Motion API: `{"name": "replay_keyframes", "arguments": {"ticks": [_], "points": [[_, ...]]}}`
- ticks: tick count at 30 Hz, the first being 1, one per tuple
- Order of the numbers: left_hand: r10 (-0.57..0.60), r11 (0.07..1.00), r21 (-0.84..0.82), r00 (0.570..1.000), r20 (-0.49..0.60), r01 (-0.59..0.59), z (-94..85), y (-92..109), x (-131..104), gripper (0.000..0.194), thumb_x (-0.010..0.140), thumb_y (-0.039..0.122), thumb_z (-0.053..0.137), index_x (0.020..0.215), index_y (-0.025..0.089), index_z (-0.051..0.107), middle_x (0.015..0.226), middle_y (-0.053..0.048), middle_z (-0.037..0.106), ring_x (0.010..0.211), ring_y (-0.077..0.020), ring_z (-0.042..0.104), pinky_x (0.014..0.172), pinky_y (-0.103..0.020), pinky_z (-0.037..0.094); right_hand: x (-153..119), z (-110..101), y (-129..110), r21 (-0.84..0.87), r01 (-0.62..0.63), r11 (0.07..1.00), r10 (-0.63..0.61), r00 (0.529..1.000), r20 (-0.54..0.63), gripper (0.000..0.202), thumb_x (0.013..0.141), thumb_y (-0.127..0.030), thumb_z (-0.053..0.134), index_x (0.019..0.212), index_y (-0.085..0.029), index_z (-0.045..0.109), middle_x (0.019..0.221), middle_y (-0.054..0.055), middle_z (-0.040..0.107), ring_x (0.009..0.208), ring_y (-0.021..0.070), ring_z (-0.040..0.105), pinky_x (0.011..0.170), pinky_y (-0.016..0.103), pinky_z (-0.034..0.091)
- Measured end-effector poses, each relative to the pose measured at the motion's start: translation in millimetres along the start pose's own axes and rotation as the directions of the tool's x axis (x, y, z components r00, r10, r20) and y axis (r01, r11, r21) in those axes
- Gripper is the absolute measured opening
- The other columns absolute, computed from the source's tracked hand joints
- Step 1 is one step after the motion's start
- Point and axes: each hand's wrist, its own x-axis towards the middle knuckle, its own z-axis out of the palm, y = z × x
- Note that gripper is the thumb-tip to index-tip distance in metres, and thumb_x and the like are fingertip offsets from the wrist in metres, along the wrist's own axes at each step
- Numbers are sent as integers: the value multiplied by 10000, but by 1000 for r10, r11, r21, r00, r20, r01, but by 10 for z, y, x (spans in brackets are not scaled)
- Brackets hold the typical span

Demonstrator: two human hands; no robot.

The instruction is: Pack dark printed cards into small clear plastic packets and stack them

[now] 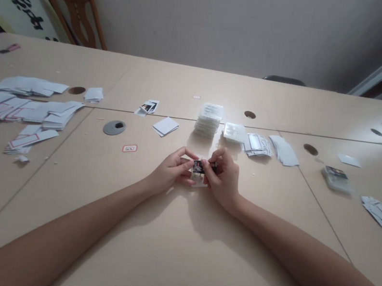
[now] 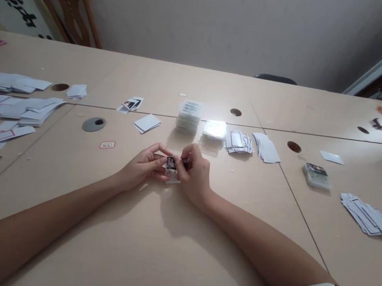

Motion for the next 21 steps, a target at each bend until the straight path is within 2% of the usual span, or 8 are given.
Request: {"name": "replay_keyframes", "arguments": {"ticks": [21], "points": [[10,998,66,1000,-17,-9,3,-5,14,404,787,450,714,1007,170,522,883,-42,680,737,-144,670,629,-258,585,30,-11,5,-52,17,999,-16,1000,14,198,882,-250,580,823,-243,391,557,-85,476,437,94,472,460,222,348]]}}
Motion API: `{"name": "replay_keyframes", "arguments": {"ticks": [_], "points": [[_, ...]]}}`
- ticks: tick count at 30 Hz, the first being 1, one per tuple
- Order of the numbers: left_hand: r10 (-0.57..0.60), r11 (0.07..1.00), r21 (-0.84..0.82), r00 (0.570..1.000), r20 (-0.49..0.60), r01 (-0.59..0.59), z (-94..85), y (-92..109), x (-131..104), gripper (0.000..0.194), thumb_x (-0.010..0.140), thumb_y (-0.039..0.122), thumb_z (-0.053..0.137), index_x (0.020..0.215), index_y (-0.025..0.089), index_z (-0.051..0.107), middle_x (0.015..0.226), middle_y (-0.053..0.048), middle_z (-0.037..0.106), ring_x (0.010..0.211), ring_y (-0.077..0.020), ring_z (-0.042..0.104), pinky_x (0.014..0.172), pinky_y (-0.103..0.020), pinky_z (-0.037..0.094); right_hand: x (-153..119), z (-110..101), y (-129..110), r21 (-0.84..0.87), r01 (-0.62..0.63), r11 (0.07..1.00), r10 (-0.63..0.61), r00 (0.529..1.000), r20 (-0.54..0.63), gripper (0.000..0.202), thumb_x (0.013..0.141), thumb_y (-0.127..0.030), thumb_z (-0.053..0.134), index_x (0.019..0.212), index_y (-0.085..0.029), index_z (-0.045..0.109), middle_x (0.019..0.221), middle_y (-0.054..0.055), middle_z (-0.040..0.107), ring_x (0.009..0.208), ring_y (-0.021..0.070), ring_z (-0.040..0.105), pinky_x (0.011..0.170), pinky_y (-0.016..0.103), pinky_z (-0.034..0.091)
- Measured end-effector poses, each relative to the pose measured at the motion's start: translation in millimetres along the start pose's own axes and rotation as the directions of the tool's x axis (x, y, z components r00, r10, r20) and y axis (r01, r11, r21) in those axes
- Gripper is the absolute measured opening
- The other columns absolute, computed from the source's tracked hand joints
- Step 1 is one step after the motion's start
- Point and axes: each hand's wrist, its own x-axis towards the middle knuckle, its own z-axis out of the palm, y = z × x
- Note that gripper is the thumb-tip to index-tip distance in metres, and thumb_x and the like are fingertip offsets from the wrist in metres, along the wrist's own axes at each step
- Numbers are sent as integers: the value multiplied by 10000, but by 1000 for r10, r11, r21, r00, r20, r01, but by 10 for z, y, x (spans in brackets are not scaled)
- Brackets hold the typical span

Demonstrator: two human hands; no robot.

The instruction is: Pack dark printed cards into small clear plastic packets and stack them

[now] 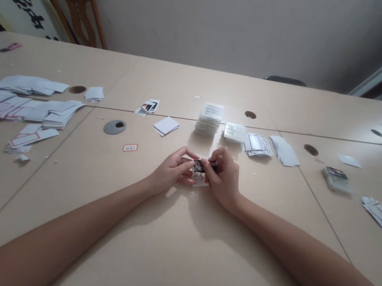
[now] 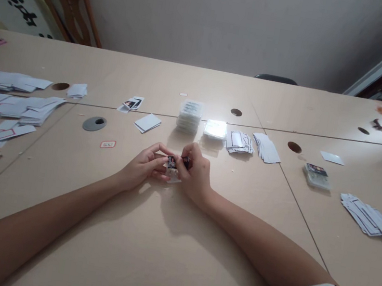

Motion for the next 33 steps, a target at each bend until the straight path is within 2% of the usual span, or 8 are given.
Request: {"name": "replay_keyframes", "arguments": {"ticks": [9,18,24,28,33], "points": [[2,1000,0,1000,-4,-2,4,11,-6,400,799,479,701,973,171,512,870,-37,676,725,-149,686,607,-257,593,-7,0,-23,10,-13,1000,12,1000,19,194,897,-260,568,828,-244,387,537,-92,459,430,96,470,460,222,354],[22,999,-41,999,-33,-23,11,2,-2,398,776,452,738,941,165,518,819,-14,664,630,-111,653,620,-280,614,19,-39,-28,-57,31,998,-30,999,31,135,905,-272,537,858,-237,416,648,-36,543,518,113,515,490,227,380],[33,998,-48,999,-44,-35,23,2,-7,423,763,473,742,940,163,517,814,-30,681,642,-141,677,574,-264,603,49,-86,-39,-168,80,982,-67,995,78,27,931,-220,446,930,-235,423,638,-41,548,497,111,492,495,227,350],[49,997,-59,998,-47,-51,35,-3,-13,418,761,471,743,928,161,518,797,-21,675,603,-118,651,546,-246,595,91,-120,-85,-268,124,955,-92,987,131,21,929,-218,434,946,-228,427,586,-54,524,469,114,473,491,228,325],[61,997,-36,997,-41,-62,26,-20,-13,377,793,458,718,936,166,526,783,-4,659,575,-94,617,543,-249,600,118,-145,-162,-353,125,927,-63,981,181,31,928,-229,418,956,-220,429,582,-35,550,464,132,483,492,241,308]]}}
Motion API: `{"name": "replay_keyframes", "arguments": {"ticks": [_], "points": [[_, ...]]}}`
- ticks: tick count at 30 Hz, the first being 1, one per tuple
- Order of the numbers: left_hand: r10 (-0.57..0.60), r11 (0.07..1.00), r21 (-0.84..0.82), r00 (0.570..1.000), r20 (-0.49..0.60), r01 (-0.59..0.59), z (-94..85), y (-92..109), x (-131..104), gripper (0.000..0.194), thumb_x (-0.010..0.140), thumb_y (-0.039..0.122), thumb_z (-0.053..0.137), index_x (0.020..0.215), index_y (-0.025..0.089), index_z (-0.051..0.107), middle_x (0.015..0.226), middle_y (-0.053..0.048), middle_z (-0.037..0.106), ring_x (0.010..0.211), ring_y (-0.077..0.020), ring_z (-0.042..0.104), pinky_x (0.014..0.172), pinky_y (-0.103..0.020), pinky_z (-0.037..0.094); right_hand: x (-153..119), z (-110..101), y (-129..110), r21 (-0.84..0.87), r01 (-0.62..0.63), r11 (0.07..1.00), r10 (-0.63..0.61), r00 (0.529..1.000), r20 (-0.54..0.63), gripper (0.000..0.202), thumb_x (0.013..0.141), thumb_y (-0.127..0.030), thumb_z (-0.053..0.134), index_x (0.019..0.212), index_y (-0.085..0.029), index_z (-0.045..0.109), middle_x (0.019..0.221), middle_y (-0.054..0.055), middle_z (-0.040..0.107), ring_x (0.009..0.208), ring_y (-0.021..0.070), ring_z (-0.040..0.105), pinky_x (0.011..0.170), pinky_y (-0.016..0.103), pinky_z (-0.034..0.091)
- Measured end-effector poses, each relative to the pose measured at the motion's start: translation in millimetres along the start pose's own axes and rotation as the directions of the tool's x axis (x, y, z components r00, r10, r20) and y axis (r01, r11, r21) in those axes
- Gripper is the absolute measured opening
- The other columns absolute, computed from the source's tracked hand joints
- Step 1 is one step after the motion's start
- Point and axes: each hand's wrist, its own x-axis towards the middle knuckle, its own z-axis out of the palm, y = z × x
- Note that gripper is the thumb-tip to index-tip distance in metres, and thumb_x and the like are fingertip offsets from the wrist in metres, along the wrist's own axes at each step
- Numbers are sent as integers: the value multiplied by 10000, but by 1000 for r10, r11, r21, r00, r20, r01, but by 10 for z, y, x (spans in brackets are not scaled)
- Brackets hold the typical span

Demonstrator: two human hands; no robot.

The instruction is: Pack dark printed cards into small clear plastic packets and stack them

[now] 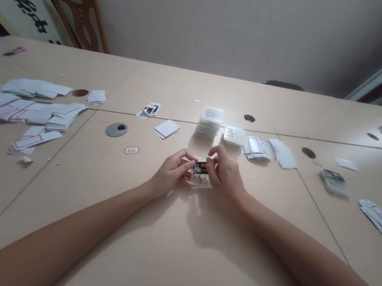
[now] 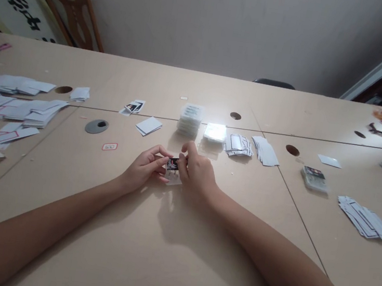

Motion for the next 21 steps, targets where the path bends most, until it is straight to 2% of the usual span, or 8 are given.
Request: {"name": "replay_keyframes", "arguments": {"ticks": [7,13,17,21], "points": [[0,1000,1,1000,-19,0,14,16,-1,362,786,450,727,906,175,525,726,29,613,529,-71,557,562,-268,610,11,-30,-54,-89,-53,995,55,998,26,53,920,-233,431,960,-213,459,635,7,628,493,144,504,514,250,306],[-6,1000,-15,1000,-28,6,23,35,-4,389,768,464,742,896,176,514,719,34,613,524,-67,549,566,-264,605,17,-19,-65,-85,-109,990,110,994,12,104,870,-228,509,964,-208,469,621,-8,600,477,129,483,492,245,301],[16,1000,-14,999,-38,-16,21,33,-6,394,760,463,748,901,176,517,760,15,640,578,-90,592,570,-271,609,10,-6,-59,11,-148,989,148,989,3,141,842,-212,557,932,-221,449,592,-41,562,469,116,468,477,235,324],[28,1000,5,998,-51,-28,15,23,-8,400,762,468,743,906,171,519,788,-9,663,606,-108,620,567,-273,608,7,-11,-35,144,-191,971,192,981,8,166,856,-254,588,927,-235,439,596,-49,585,470,118,504,459,229,345]]}}
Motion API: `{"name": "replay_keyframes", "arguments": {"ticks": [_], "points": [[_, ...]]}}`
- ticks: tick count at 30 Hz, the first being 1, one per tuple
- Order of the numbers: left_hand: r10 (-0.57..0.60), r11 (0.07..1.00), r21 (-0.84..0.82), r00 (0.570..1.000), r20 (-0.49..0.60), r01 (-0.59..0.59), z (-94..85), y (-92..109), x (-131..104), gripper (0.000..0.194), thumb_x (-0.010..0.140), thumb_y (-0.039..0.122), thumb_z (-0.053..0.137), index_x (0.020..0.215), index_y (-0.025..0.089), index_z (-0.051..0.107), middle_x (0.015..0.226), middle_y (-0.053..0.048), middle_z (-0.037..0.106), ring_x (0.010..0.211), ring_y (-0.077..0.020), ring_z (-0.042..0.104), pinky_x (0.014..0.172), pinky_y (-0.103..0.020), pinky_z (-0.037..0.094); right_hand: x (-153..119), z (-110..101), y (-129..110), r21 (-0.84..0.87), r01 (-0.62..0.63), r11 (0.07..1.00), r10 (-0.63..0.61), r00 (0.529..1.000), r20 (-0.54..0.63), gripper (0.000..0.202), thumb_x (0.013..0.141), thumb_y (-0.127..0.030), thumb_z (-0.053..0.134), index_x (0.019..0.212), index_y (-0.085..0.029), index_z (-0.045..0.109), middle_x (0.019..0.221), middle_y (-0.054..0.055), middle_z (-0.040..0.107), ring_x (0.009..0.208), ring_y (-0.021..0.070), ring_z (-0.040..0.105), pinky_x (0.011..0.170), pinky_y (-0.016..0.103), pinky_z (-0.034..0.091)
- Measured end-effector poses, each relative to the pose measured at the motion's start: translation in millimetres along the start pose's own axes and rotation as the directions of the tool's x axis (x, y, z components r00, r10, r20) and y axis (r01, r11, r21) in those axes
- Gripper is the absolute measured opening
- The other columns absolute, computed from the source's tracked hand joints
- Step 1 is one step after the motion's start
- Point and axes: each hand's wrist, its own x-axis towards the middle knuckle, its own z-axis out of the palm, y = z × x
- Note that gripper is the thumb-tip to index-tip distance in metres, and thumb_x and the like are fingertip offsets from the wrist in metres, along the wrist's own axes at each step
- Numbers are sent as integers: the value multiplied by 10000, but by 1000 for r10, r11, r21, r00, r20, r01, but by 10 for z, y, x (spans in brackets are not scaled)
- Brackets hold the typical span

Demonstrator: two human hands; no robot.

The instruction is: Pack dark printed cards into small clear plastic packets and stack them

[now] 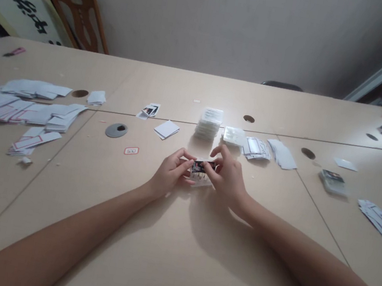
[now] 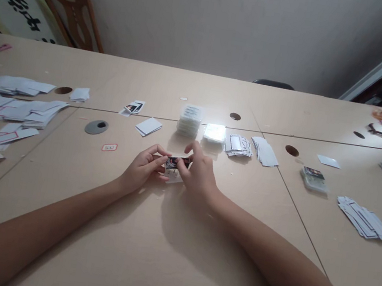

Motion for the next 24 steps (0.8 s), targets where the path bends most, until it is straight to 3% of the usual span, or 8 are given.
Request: {"name": "replay_keyframes", "arguments": {"ticks": [8,13,24], "points": [[38,999,12,996,-77,-37,-59,33,44,390,759,464,743,894,174,519,774,-3,668,619,-128,654,575,-273,606,33,-39,38,163,-112,980,110,994,23,217,854,-323,636,892,-235,441,546,-56,604,441,123,547,430,219,370],[41,999,22,997,-71,-40,-64,43,40,392,767,472,733,908,172,524,817,-29,694,666,-157,688,585,-283,609,47,-39,66,254,-157,954,157,987,22,269,844,-425,661,829,-210,501,554,-38,604,405,112,539,388,214,380],[47,999,26,998,-42,-46,-71,25,34,378,789,465,717,919,174,513,848,-44,714,714,-177,712,575,-275,606,85,-20,139,287,-176,942,184,983,0,276,816,-400,674,684,-190,554,603,-25,576,400,100,509,362,227,375]]}}
